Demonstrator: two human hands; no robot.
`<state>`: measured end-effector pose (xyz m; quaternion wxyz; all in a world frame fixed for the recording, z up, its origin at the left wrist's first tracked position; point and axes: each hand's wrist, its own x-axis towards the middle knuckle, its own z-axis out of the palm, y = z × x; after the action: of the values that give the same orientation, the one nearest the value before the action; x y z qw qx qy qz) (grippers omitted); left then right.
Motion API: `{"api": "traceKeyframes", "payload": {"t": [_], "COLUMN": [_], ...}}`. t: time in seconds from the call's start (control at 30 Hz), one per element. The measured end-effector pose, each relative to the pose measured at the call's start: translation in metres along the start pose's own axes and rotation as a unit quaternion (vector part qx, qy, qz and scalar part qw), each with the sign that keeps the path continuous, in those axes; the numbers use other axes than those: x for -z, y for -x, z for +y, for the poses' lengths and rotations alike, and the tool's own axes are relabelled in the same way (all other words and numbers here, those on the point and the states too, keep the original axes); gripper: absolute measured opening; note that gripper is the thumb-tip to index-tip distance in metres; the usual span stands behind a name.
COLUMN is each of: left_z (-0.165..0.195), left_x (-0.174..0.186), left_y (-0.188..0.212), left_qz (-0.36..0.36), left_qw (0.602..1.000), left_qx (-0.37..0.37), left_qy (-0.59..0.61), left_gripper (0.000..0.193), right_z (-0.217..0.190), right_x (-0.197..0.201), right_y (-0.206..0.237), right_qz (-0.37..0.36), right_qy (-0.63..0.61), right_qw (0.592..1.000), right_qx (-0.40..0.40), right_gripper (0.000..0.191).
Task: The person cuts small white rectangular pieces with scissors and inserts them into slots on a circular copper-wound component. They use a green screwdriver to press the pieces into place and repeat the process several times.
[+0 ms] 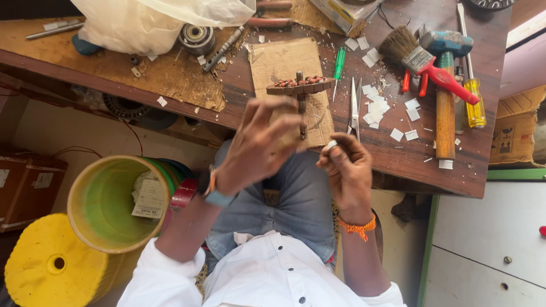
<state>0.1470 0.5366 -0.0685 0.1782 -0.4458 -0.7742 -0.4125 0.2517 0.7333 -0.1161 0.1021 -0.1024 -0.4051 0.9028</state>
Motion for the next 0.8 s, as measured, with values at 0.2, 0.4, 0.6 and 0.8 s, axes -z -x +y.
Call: {"api": "traceKeyframes", "payload": {"t": [0.2, 0.4, 0.6, 0.8], "left_z": [-0.058, -0.047, -0.035, -0.037], "left_x": [-0.028, -0.034, -0.02, -0.012], "left_y": [-0.044, -0.051, -0.049, -0.051], "left_qz": [-0.006, 0.013, -0.013, -0.013], "left_qw": [0.999, 0.996, 0.986, 0.981], "left_qx": [0.007, 0.09, 0.159, 0.159], "left_qy": [-0.038, -0.006, 0.054, 0.112], "left_gripper": [0.054, 0.039, 0.035, 0.036], "right_z": [-0.016, -0.02, -0.013, -0.005], "right_x": [-0.012, -0.026, -0.038, -0.047], "right_y": [-0.017, -0.036, -0.06, -0.066], "right_qz": [0.033, 0.028, -0.012, -0.03], "right_qy": [0.17, 0.306, 0.497, 0.541], "right_qw": [0.968, 0.895, 0.755, 0.706], "right_qx": [0.183, 0.324, 0.428, 0.456], "right_gripper": [0.007, 0.005, 0.012, 0.016]}}
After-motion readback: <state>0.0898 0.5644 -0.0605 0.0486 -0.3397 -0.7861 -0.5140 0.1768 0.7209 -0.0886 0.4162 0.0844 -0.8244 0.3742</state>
